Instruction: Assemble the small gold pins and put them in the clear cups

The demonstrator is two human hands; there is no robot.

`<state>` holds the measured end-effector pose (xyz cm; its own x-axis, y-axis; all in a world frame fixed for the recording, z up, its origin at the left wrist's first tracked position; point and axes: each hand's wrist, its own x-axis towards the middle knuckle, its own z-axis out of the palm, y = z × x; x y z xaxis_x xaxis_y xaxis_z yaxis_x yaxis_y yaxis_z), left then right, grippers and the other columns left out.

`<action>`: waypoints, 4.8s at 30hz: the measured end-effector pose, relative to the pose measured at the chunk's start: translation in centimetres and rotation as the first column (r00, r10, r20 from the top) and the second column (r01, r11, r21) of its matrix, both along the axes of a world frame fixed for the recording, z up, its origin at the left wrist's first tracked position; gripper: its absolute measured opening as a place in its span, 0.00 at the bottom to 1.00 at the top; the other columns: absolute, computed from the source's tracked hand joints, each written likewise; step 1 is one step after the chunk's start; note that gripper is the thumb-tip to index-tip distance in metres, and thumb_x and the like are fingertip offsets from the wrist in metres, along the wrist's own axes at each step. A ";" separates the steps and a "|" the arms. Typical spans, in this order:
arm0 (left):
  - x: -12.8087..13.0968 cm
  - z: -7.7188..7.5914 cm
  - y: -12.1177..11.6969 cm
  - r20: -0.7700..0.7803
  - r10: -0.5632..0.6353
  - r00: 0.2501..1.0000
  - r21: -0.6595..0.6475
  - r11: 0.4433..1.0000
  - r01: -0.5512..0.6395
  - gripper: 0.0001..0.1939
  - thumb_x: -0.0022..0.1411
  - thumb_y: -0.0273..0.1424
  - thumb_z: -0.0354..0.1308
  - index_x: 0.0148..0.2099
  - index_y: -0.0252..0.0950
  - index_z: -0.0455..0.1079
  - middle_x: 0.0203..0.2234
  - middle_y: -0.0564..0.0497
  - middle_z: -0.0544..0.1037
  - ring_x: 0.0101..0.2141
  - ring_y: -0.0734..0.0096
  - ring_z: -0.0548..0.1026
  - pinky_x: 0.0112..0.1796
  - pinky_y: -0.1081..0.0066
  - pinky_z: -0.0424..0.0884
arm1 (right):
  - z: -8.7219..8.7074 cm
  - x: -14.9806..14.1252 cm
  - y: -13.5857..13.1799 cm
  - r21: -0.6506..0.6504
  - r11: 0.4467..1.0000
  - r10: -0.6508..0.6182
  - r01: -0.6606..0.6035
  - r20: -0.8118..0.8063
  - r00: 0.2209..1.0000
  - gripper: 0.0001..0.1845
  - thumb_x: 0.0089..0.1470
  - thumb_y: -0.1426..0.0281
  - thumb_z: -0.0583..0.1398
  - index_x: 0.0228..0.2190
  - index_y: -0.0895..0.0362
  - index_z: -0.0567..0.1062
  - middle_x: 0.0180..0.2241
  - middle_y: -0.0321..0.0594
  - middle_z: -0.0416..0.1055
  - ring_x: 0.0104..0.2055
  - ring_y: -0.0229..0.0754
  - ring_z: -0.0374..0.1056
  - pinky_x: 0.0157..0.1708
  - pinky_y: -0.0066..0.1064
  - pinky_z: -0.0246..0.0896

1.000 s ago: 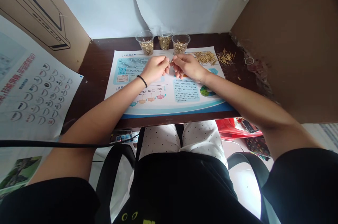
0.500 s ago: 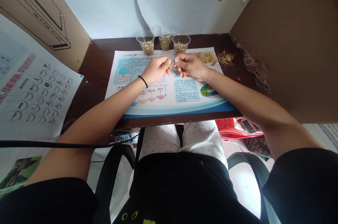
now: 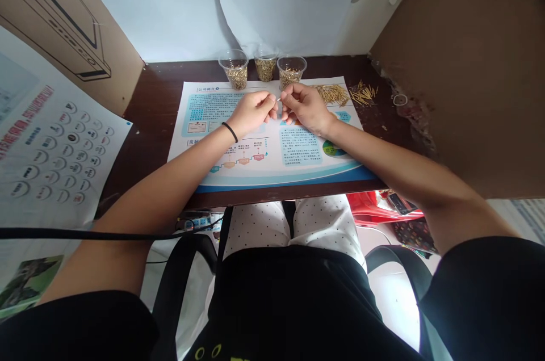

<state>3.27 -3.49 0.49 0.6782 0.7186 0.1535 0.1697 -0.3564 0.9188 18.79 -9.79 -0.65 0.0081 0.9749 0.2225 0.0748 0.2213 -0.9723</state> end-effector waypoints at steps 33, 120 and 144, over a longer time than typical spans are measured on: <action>-0.3 0.0 0.1 -0.034 -0.029 0.999 0.113 0.993 0.033 0.11 0.69 0.26 0.47 0.31 0.35 0.59 0.25 0.52 0.72 0.22 0.80 0.67 0.23 0.79 0.61 | 0.2 -0.3 -0.4 0.087 0.994 -0.093 0.070 0.302 0.949 0.22 0.65 0.63 0.53 0.19 0.55 0.61 0.15 0.30 0.55 0.19 0.33 0.52 0.22 0.28 0.49; 0.0 -0.1 0.2 -0.058 0.053 0.997 0.062 0.997 -0.049 0.14 0.67 0.36 0.54 0.31 0.33 0.67 0.23 0.50 0.76 0.19 0.79 0.70 0.21 0.78 0.64 | 0.4 1.0 -0.4 0.025 0.975 0.203 -0.222 0.320 0.926 0.22 0.62 0.51 0.52 0.29 0.57 0.63 0.19 0.29 0.58 0.17 0.28 0.57 0.13 0.19 0.49; -0.3 -0.3 0.1 0.001 -0.013 1.000 0.059 0.998 0.013 0.16 0.71 0.33 0.47 0.29 0.35 0.61 0.22 0.52 0.72 0.17 0.82 0.64 0.20 0.77 0.61 | 0.3 0.7 -0.6 0.005 0.986 0.159 -0.165 0.220 0.962 0.24 0.56 0.46 0.56 0.26 0.55 0.64 0.17 0.29 0.59 0.17 0.29 0.56 0.13 0.22 0.50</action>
